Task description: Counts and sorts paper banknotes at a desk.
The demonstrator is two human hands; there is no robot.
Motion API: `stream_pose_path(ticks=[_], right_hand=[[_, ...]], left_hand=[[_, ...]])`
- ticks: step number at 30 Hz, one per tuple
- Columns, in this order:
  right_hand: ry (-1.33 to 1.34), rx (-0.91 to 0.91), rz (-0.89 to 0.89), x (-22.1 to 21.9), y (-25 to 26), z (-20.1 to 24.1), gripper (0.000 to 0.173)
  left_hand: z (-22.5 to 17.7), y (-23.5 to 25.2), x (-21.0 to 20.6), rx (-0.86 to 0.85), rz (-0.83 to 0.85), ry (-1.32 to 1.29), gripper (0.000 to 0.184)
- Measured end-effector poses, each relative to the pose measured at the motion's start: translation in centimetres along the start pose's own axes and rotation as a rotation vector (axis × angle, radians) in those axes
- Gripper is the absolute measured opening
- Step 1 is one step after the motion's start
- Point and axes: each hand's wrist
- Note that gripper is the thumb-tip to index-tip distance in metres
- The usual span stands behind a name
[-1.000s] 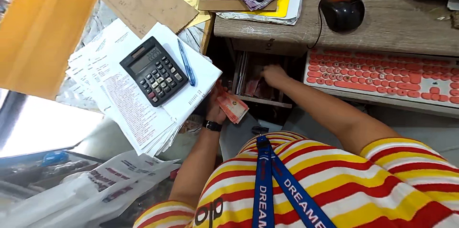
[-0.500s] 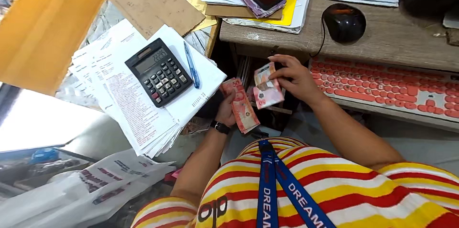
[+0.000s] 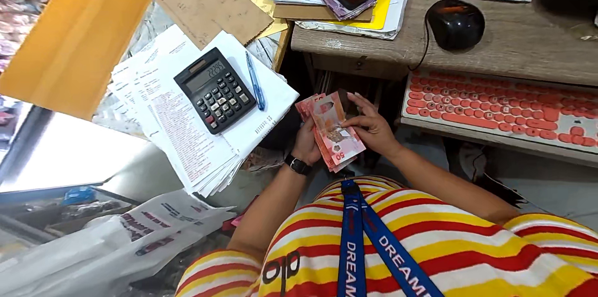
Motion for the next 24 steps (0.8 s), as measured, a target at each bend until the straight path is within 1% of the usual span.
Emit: stream_pose_path(ticks=[2,3,6,8,10,13,16,18,20,22,24], right_hand=[[-0.072,-0.001,0.019,-0.1,0.4,0.3,0.013],[-0.144,0.018,0.009,-0.2,0.5,0.5,0.011],[-0.435,0.068,-0.075,0.0,0.9,1.3,0.016],[-0.595,-0.003,-0.093,0.2,1.5,2.3,0.023],[-0.652,-0.144,-0.023,0.1,2.3,3.2,0.026],[-0.666,-0.259,0.087,-1.0,3.2,4.3,0.025],[-0.647,-0.237,0.164,-2.8,3.2,5.0,0.021],[-0.637,-0.128,0.134,-3.9,3.0,4.6,0.02],[-0.627,-0.075,0.118,-4.5,3.0,4.1,0.019],[-0.606,-0.102,0.148,-4.7,3.0,4.0,0.021],[-0.55,-0.158,0.195,-4.7,3.1,4.4,0.024]], left_hand=[[0.1,0.0,-0.1,-0.004,0.012,0.019,0.052],[0.1,0.0,-0.2,-0.007,-0.017,0.044,0.051],[0.5,0.2,-0.7,-0.096,-0.211,0.221,0.049],[1.2,0.6,-0.4,-0.211,-0.288,0.383,0.054],[1.8,0.7,0.0,-0.293,-0.279,0.498,0.057],[2.5,0.8,-0.1,-0.322,-0.26,0.545,0.055],[3.0,0.7,-0.2,-0.313,-0.225,0.569,0.052],[3.3,0.8,-0.1,-0.301,-0.185,0.564,0.052],[3.3,0.7,-0.2,-0.295,-0.158,0.493,0.052],[3.1,0.5,-0.2,-0.288,-0.076,0.389,0.053],[2.9,0.3,-0.1,-0.26,-0.005,0.273,0.048]])
Point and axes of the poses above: each hand's wrist, its own y-axis towards the middle knuckle, its own x-axis out of the back of the hand, z = x × y, and after that the axes turned 7 degrees about -x, right-handed
